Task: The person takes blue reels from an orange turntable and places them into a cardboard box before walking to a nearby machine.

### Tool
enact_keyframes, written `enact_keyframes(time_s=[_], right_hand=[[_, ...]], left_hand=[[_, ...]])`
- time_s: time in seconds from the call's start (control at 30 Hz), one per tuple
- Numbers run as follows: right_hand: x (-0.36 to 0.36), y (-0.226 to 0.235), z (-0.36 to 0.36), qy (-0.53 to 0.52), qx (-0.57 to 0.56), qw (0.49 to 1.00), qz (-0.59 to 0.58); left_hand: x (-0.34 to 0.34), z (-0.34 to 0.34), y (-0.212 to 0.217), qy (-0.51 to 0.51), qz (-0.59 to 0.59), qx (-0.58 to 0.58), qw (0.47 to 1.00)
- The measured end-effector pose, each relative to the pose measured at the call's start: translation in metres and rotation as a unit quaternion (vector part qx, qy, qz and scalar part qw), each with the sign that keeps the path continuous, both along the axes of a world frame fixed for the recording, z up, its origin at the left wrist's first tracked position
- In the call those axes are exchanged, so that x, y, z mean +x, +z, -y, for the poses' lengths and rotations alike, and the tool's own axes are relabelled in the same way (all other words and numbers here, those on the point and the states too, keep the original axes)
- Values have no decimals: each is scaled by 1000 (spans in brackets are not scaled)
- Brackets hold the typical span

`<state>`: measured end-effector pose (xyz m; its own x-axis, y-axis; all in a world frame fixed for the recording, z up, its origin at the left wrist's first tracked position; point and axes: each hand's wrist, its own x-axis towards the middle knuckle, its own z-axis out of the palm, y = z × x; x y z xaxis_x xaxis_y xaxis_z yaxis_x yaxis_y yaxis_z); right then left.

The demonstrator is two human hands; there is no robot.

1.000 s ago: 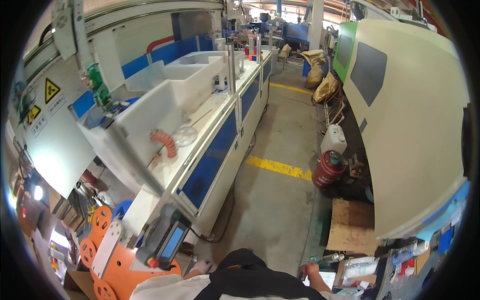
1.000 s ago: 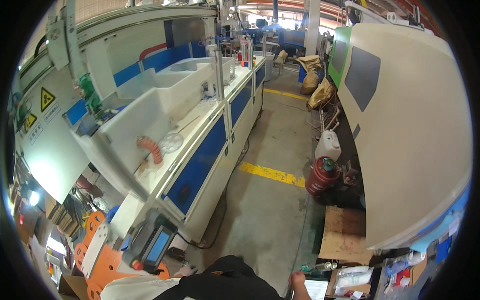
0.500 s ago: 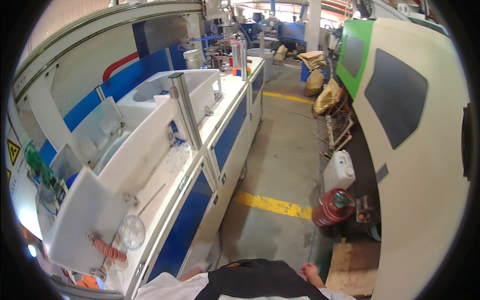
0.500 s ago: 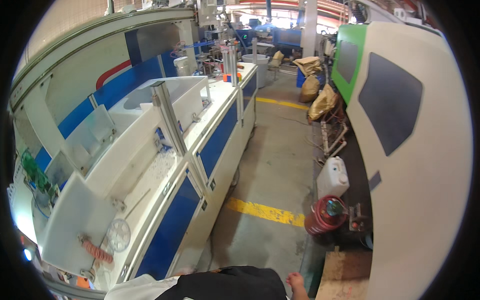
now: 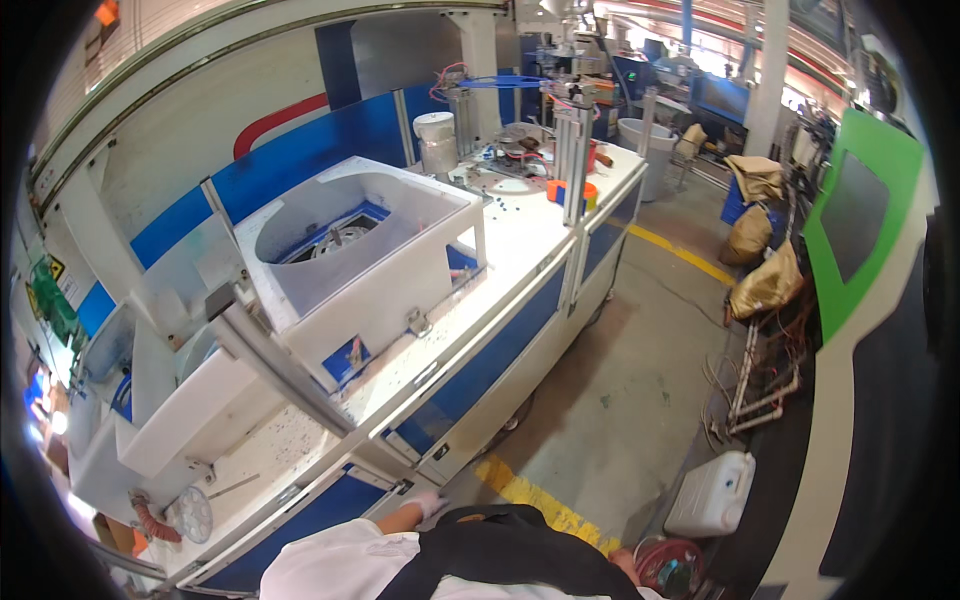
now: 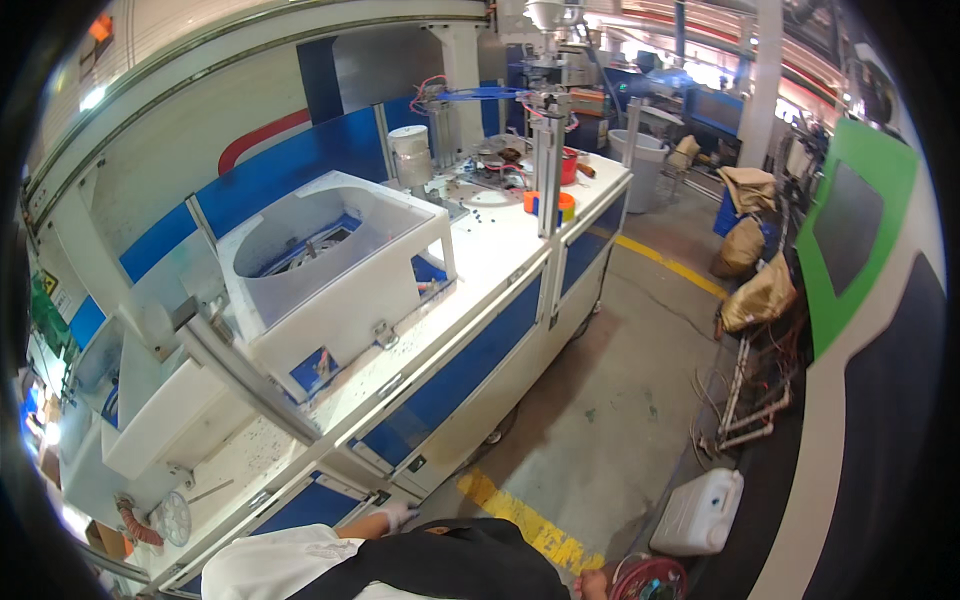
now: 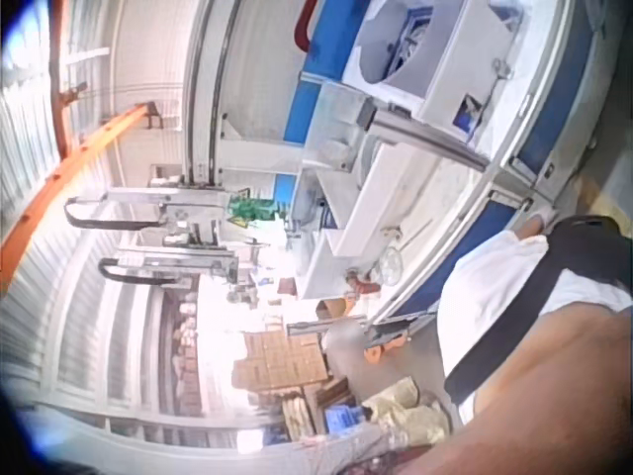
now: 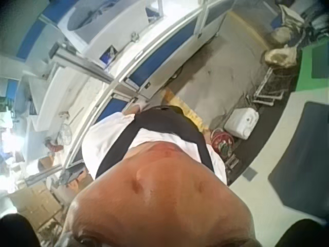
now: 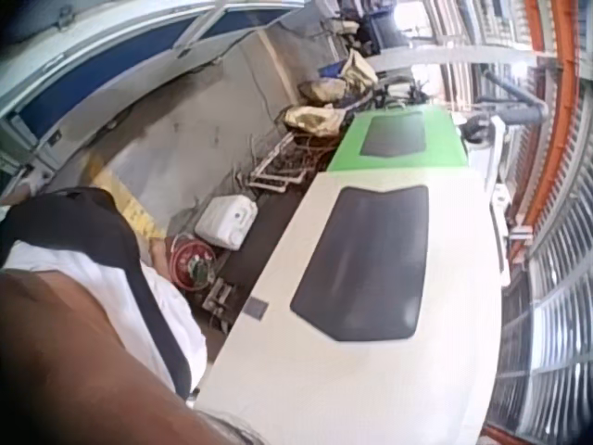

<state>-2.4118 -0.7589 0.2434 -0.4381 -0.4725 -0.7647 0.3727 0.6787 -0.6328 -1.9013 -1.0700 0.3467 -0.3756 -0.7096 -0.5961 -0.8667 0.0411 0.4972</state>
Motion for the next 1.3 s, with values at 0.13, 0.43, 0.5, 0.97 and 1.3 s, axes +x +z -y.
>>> enact_keyframes(time_s=[0.13,0.43,0.5,0.97,1.3], right_hand=[[-80,104,191,27,-32,996,-76],[-115,188,454,36,-103,994,26],[-131,208,524,102,-187,975,-69],[54,468,849,598,-656,357,-290],[53,443,868,676,-620,253,-308]], left_hand=[[28,-25,4,-21,73,134,988],[-79,129,29,158,41,123,979],[-115,178,38,183,2,86,979],[-258,207,108,398,-9,2,917],[-419,247,273,684,6,101,722]])
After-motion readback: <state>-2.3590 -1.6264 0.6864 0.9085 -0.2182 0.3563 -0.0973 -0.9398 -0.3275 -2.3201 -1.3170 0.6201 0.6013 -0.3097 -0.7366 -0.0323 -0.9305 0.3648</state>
